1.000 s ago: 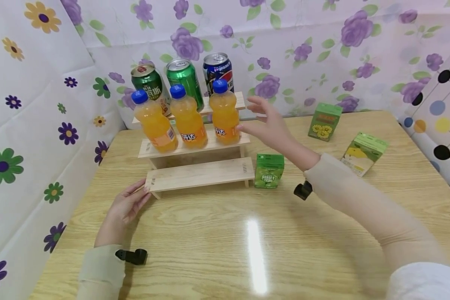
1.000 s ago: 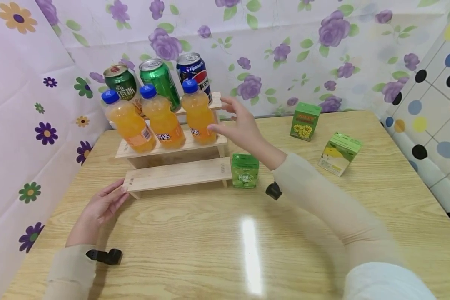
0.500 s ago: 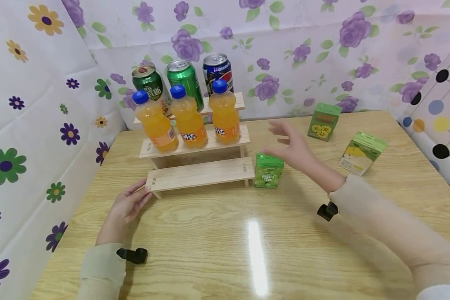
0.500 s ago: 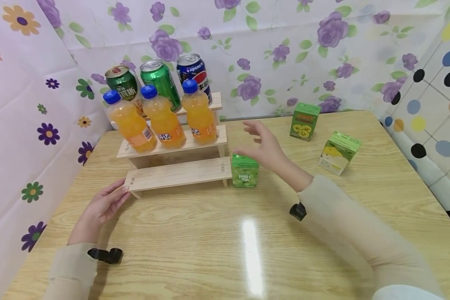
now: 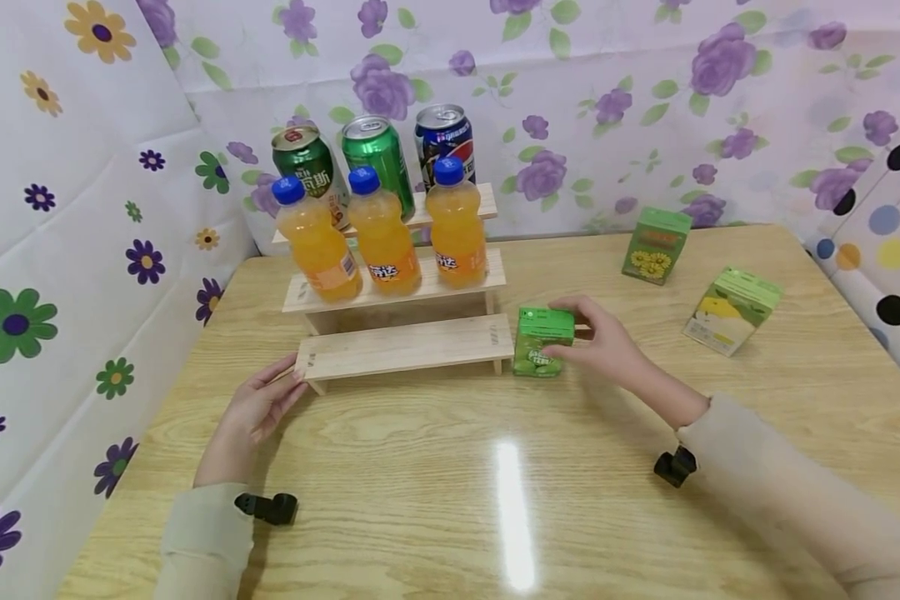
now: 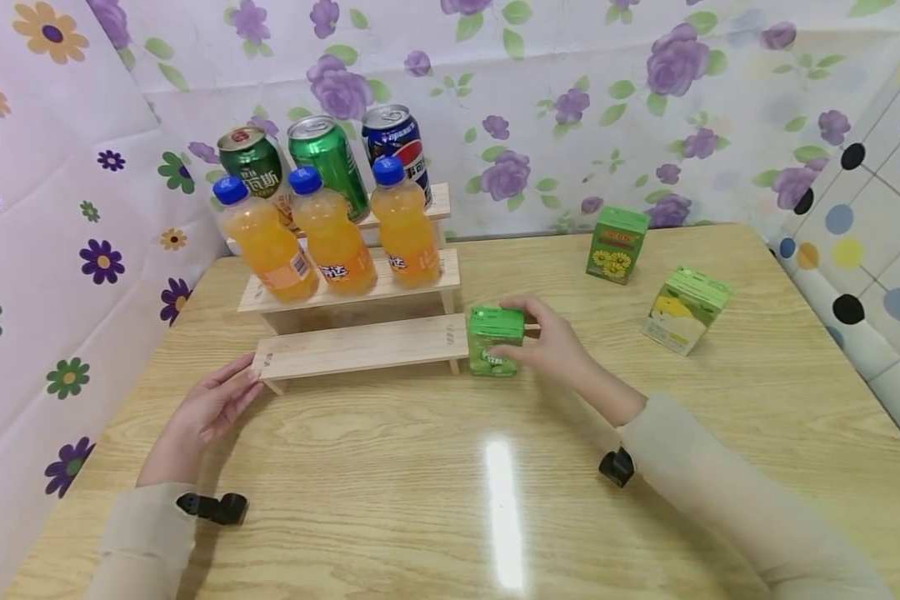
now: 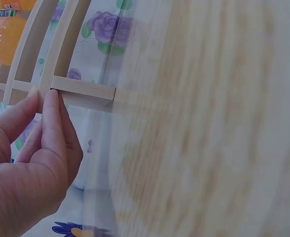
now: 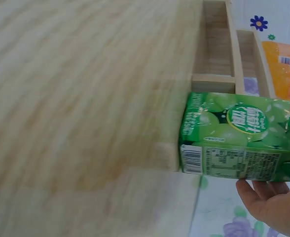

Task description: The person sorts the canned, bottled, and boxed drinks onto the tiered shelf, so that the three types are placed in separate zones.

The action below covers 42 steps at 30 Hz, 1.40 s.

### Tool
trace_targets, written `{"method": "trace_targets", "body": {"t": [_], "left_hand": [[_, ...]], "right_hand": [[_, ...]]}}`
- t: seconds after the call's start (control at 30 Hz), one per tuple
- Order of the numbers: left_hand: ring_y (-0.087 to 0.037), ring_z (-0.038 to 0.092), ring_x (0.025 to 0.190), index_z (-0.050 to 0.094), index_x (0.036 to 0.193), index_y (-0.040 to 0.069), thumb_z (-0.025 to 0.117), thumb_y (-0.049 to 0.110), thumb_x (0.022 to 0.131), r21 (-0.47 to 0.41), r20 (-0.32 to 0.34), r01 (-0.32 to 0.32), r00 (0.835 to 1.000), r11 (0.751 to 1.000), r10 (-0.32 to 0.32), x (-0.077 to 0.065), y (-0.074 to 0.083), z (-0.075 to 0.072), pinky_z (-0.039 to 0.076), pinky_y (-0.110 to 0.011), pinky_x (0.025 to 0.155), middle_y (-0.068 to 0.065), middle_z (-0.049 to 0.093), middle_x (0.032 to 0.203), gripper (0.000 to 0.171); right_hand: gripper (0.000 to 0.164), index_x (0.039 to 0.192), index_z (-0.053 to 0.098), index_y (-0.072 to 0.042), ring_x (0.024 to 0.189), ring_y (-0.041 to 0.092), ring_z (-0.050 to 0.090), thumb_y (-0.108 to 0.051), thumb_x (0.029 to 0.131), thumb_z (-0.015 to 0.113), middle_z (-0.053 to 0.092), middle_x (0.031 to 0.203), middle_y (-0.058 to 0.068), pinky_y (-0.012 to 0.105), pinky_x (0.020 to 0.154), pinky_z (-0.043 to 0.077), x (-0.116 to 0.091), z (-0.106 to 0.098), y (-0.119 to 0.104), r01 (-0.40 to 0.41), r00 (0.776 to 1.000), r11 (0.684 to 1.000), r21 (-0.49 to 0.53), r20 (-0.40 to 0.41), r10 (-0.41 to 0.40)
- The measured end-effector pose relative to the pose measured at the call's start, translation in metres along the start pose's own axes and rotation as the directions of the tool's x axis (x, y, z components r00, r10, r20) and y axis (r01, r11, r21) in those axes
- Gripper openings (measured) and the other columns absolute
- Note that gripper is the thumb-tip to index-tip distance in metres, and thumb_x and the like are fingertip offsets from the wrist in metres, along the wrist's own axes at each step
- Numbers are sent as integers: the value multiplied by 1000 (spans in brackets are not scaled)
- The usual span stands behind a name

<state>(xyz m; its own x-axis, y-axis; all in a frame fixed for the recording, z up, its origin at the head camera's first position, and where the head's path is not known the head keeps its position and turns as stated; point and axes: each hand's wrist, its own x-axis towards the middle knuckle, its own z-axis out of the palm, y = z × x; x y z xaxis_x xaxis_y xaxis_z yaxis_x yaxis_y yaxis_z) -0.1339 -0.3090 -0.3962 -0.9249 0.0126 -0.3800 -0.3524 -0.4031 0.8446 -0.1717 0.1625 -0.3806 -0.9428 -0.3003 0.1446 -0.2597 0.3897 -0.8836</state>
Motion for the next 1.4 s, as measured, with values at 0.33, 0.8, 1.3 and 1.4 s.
{"method": "trace_targets", "body": {"t": [0.33, 0.8, 1.3, 1.4], "left_hand": [[-8, 68, 84, 75, 91, 22, 59, -5, 90, 4, 2, -1, 1000, 1000, 1, -1, 2, 0, 57, -16, 83, 5, 69, 95, 31], [-7, 68, 85, 75, 93, 22, 56, -6, 91, 7, 40, -39, 998, 999, 38, -1, -1, -1, 57, -16, 85, 5, 69, 96, 34], [-7, 68, 87, 75, 92, 23, 56, -7, 92, -3, 58, -29, 998, 1000, 29, -4, 0, -5, 56, -16, 86, 7, 68, 97, 35], [-7, 68, 87, 75, 92, 23, 56, -7, 92, -2, 65, -28, 997, 1000, 28, -3, -1, -2, 56, -15, 86, 7, 69, 97, 35]], "right_hand": [[58, 130, 45, 5, 98, 14, 56, 3, 80, 73, 56, 118, 22, 14, 83, 55, -6, 2, 5, 3, 999, 999, 53, -53, 0], [53, 129, 48, 4, 107, 19, 56, 5, 81, 71, 57, 122, 22, 19, 87, 57, -19, 0, 3, -45, 999, 996, 76, 1, 45], [50, 123, 54, 6, 106, 35, 58, 7, 77, 74, 59, 118, 23, 28, 85, 60, -37, 14, -13, -3, 1000, 991, 132, 23, 0], [48, 121, 57, 5, 107, 36, 58, 5, 77, 75, 58, 119, 22, 28, 86, 59, -41, 14, -19, 3, 999, 992, 129, 35, -7]]}}
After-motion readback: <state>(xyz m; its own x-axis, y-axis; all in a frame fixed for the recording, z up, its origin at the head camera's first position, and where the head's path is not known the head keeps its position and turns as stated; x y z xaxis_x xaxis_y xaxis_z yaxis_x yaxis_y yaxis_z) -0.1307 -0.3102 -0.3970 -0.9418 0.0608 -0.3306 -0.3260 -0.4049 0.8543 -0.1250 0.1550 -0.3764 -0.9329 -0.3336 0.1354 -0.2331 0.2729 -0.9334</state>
